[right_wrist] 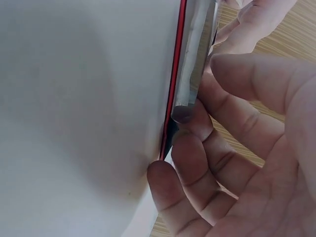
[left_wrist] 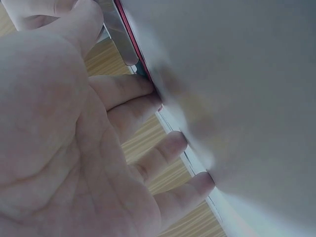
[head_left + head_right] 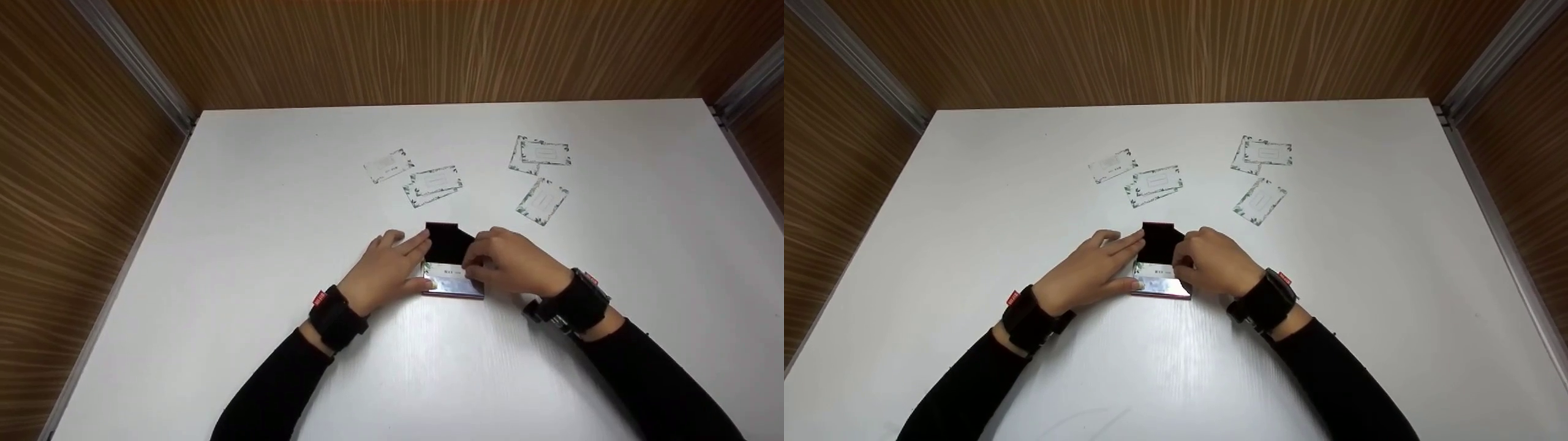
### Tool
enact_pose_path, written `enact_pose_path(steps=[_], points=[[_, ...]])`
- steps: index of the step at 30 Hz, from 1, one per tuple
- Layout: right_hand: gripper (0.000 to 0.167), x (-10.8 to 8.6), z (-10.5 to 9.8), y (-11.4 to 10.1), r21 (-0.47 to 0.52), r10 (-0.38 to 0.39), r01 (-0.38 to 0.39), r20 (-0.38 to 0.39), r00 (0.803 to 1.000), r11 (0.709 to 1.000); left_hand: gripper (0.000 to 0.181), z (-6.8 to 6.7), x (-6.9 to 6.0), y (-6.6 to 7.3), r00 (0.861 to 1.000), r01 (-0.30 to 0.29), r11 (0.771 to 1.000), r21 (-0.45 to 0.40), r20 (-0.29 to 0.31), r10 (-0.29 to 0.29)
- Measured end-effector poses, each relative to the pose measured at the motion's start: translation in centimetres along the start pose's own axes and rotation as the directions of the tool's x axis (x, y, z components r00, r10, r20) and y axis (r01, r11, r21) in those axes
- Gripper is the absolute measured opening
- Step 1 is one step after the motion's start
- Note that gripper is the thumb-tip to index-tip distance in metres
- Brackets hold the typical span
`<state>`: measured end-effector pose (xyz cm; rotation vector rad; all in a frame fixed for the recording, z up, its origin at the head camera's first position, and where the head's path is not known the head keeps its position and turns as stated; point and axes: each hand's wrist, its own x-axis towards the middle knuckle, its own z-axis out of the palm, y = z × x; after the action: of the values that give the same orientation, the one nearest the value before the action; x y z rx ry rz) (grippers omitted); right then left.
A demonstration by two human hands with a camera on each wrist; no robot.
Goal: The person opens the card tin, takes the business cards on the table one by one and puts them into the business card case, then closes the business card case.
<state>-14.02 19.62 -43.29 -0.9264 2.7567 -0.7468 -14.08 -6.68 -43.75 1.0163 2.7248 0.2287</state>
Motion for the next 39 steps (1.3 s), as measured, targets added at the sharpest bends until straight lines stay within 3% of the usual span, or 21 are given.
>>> enact_pose_path(steps=[9,15,18,22,25,28,31,37,39], points=[[0.006,0.1,-0.1,0.4,0.019,0.013,-0.013,0.011,1.0,1.0,0.078,0.2,0.0,0.0,1.0,0.002,1.0,-0.009,-0.005,-0.002],[0.015,-0.6,-1.8,1.7,-0.049,0.106,-0.11,-0.076,0.991,0.993,0.079,0.2,0.0,0.0,1.0,0.002,1.0,-0.01,0.012,-0.002],[0.032,-1.2,-3.0,2.7,-0.095,0.209,-0.217,-0.087,0.974,0.972,0.079,0.3,0.0,0.0,1.0,0.004,1.0,-0.008,0.017,-0.004],[0.057,-1.9,-4.3,4.0,-0.129,0.357,-0.358,-0.027,0.934,0.925,0.08,0.4,0.0,0.0,1.0,0.006,1.0,-0.015,0.014,-0.006],[0.07,-2.3,-5.0,4.8,-0.141,0.434,-0.428,0.018,0.901,0.893,0.08,0.3,-0.1,0.0,1.0,0.006,1.0,-0.021,0.011,-0.006],[0.072,-2.4,-5.1,5.3,-0.137,0.463,-0.457,0.017,0.886,0.879,0.08,0.3,-0.1,0.0,1.0,0.004,1.0,-0.019,0.01,-0.004],[0.067,-2.3,-5.0,5.6,-0.125,0.453,-0.451,-0.007,0.891,0.884,0.08,0.2,-0.2,0.0,1.0,0.002,1.0,-0.013,0.01,-0.002],[0.051,-1.9,-4.8,5.8,-0.072,0.383,-0.388,-0.069,0.921,0.919,0.079,0.1,-0.1,0.0,1.0,0.001,1.0,0.004,0.005,-0.001],[0.051,-1.8,-4.8,5.8,-0.049,0.379,-0.386,-0.108,0.919,0.921,0.08,0.0,-0.1,0.0,1.0,-0.001,1.0,0.009,0.002,0.001]])
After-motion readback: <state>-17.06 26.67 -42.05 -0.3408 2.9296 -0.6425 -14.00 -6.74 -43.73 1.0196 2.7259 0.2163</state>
